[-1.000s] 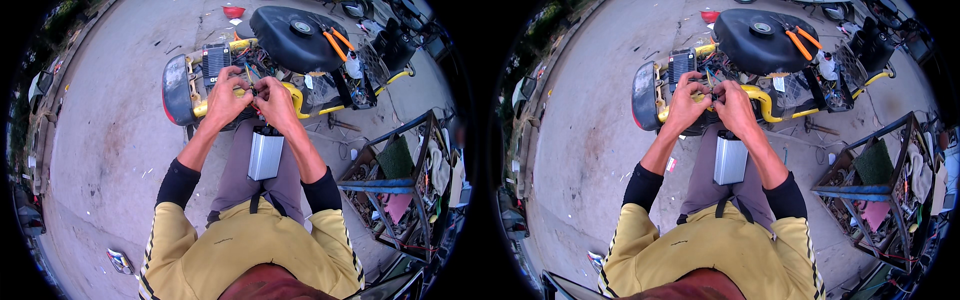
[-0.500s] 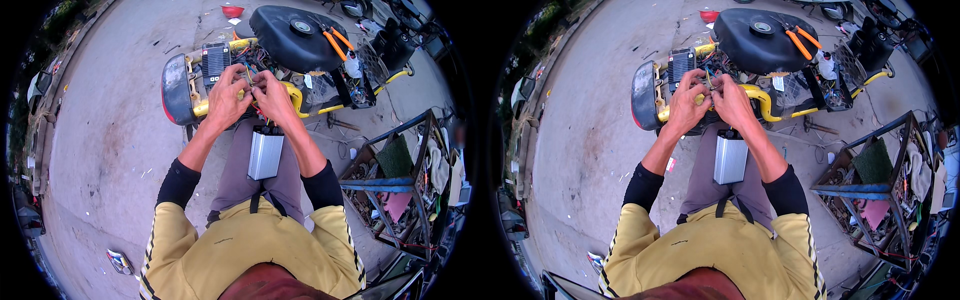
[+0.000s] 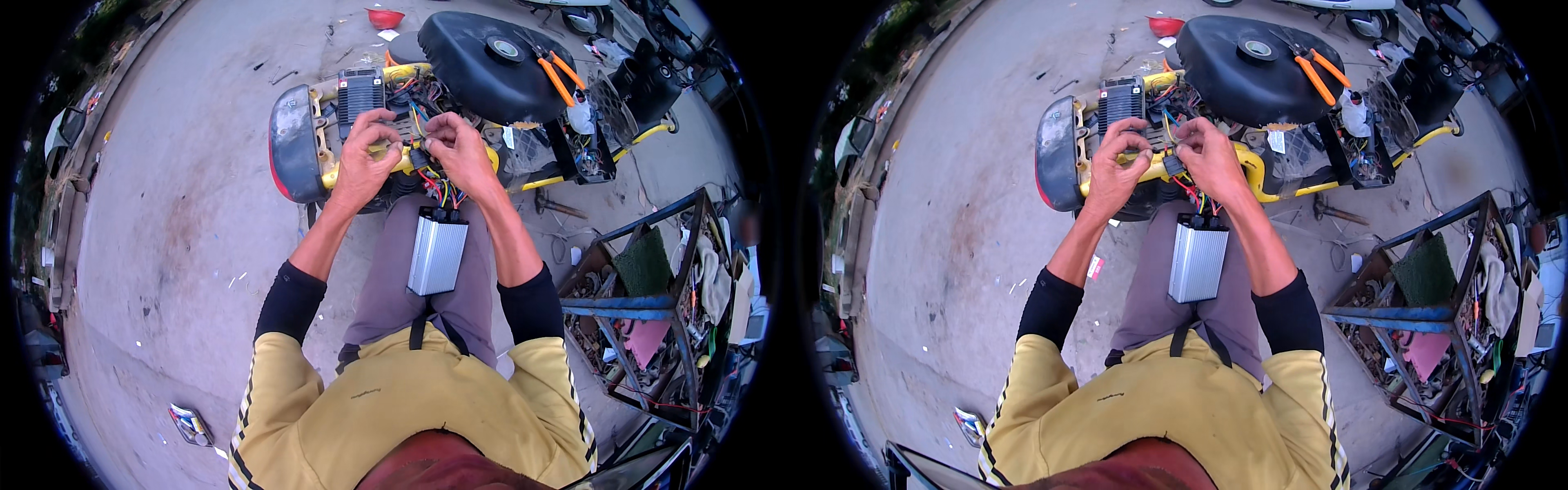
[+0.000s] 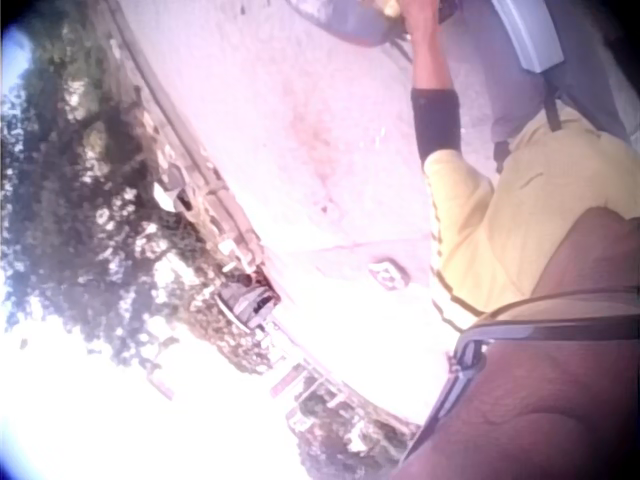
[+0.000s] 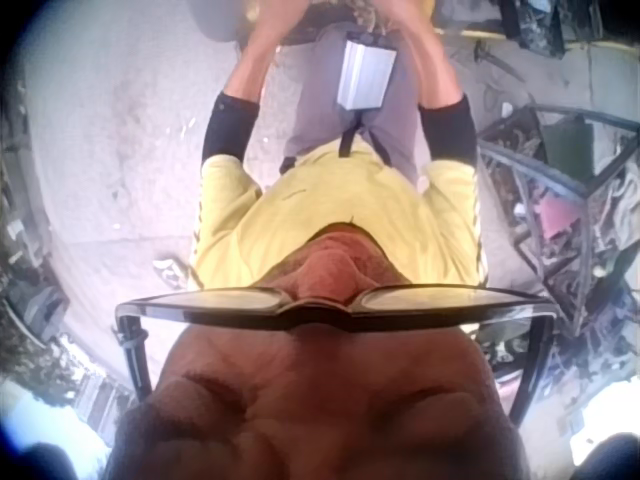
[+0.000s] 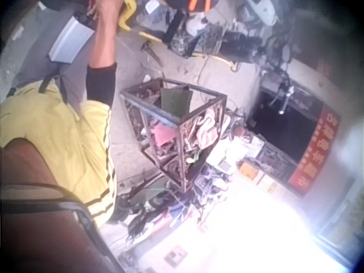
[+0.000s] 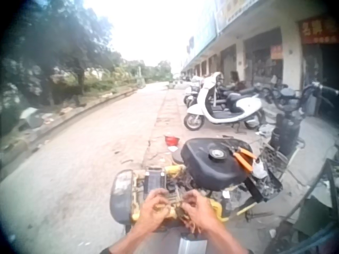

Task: The person repairs the electrical wiring of a yellow scooter by stripping wire ends, twisting them together, and wrapping the connections with electrical tape. The person uses pliers to strip the insulation and hands to twist and tape the wires.

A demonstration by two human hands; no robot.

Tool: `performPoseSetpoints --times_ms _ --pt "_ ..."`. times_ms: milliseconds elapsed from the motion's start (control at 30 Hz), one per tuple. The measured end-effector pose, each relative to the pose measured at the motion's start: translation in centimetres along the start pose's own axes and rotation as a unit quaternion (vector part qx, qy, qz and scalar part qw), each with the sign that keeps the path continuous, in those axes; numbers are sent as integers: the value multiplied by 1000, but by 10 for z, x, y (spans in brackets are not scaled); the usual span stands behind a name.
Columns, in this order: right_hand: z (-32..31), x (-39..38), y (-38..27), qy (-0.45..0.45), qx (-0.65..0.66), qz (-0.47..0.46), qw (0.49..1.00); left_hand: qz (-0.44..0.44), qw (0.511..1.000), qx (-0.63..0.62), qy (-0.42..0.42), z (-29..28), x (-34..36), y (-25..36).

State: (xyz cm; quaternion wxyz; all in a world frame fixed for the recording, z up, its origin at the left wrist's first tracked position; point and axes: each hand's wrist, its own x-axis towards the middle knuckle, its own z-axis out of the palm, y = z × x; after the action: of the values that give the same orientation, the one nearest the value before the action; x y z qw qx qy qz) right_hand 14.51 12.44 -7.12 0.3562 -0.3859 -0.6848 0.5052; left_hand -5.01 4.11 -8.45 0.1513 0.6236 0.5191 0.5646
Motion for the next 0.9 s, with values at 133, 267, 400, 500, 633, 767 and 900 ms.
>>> performPoseSetpoints --times_ms 133,267,400,500,633,767,900 --pt "-2 -6 4 13 -27 -36 999 -91 993 -71 -6 -3 -3 -7" --pt "-5 -33 -14 87 -120 -117 982 -184 967 -174 -26 -1 -8 12" --pt "4 -49 -20 54 -8 -131 990 -201 952 -229 -39 9 -20 17" --pt "7 -48 -10 37 72 -120 989 -214 949 -225 -58 12 -25 21" --pt "3 -47 -7 48 73 -119 989 -209 953 -208 -65 13 -25 35" --pt "5 -52 -13 39 187 15 981 -209 954 -203 -65 9 -25 39" --pt "5 -55 -13 44 254 40 965 -222 938 -260 -58 11 -26 41"
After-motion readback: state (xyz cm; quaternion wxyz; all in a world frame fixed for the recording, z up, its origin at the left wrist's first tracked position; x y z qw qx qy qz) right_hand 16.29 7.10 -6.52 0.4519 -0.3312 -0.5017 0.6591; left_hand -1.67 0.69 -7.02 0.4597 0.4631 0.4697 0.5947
